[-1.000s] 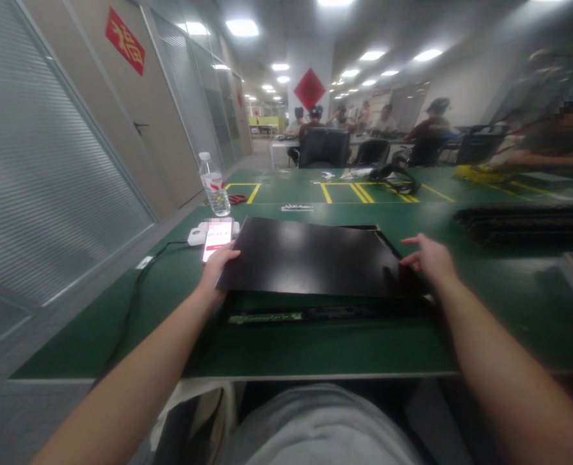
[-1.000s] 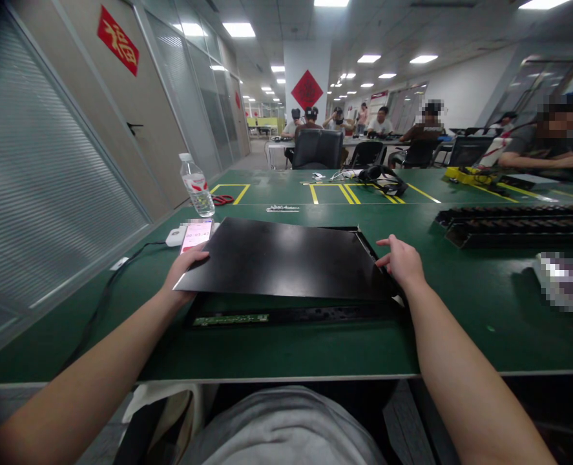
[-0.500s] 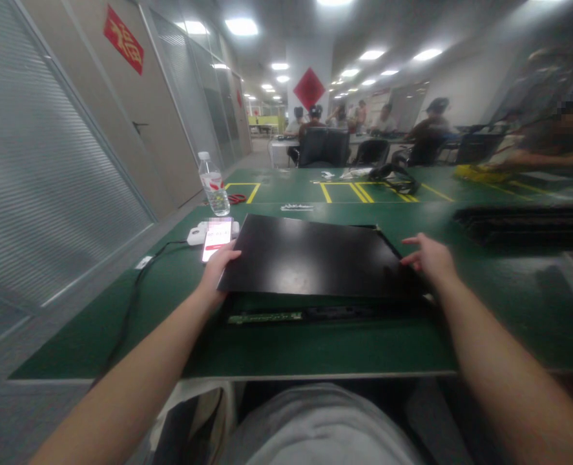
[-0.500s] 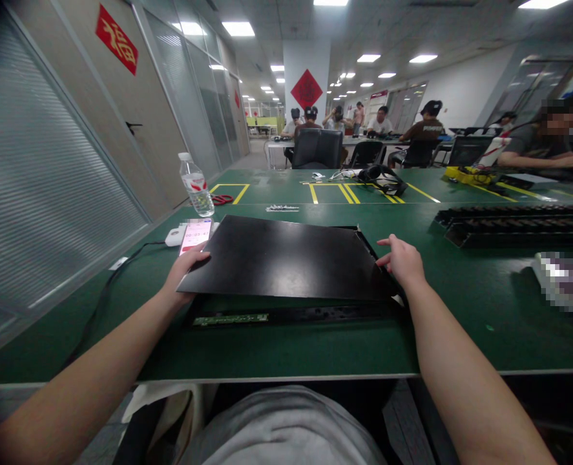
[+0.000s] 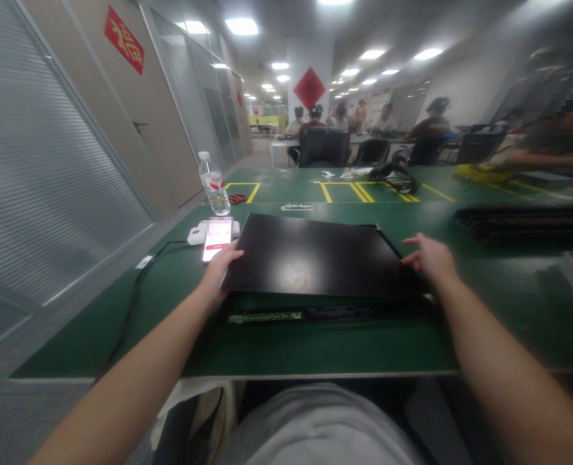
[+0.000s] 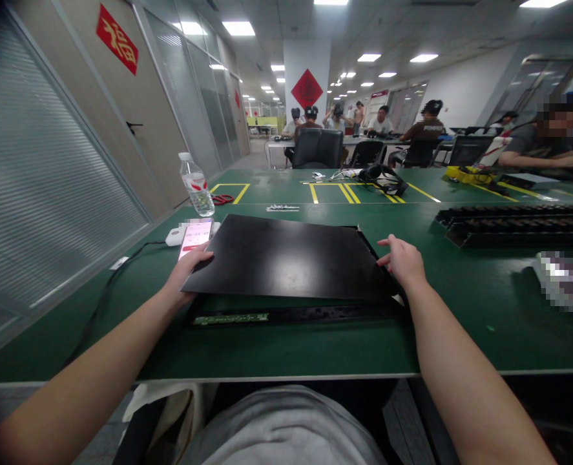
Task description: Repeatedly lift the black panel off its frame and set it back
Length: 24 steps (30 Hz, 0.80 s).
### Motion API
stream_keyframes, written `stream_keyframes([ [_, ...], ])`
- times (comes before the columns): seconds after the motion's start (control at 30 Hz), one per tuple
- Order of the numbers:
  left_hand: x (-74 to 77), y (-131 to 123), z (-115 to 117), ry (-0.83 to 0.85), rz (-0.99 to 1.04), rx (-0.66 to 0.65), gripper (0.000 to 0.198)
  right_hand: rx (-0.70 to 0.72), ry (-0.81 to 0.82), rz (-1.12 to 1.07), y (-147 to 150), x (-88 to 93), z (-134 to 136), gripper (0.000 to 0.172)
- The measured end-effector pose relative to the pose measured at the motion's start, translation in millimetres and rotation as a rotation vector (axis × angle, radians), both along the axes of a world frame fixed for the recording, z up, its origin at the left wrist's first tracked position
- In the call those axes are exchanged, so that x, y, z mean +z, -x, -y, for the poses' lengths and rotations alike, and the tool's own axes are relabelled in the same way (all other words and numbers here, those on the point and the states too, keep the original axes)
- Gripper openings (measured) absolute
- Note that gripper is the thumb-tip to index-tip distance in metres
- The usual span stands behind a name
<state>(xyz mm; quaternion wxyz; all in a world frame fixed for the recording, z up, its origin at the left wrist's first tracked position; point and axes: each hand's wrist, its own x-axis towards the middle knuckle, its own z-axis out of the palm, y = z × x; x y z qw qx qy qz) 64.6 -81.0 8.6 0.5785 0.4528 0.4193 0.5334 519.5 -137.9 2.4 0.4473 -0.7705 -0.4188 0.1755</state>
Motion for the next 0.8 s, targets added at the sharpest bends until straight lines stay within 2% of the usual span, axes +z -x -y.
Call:
stream_keyframes([
  [0.3, -8.8, 6.4, -9.0, 0.044, -0.022, -0.014, 0.073, -0.002, 0.05, 0.072, 2.7, 4.1, 1.3, 0.047],
  [0.53, -7.3, 5.5, -7.1, 0.042, -0.022, -0.038, 0.07, 0.011, 0.055, 0.155, 3.8, 3.0, 1.5, 0.046],
  [0.8, -8.6, 3.7, -6.8, 0.037, -0.034, 0.013, 0.066, 0.002, 0.12, 0.216, 3.5, 4.2, 1.2, 0.042],
])
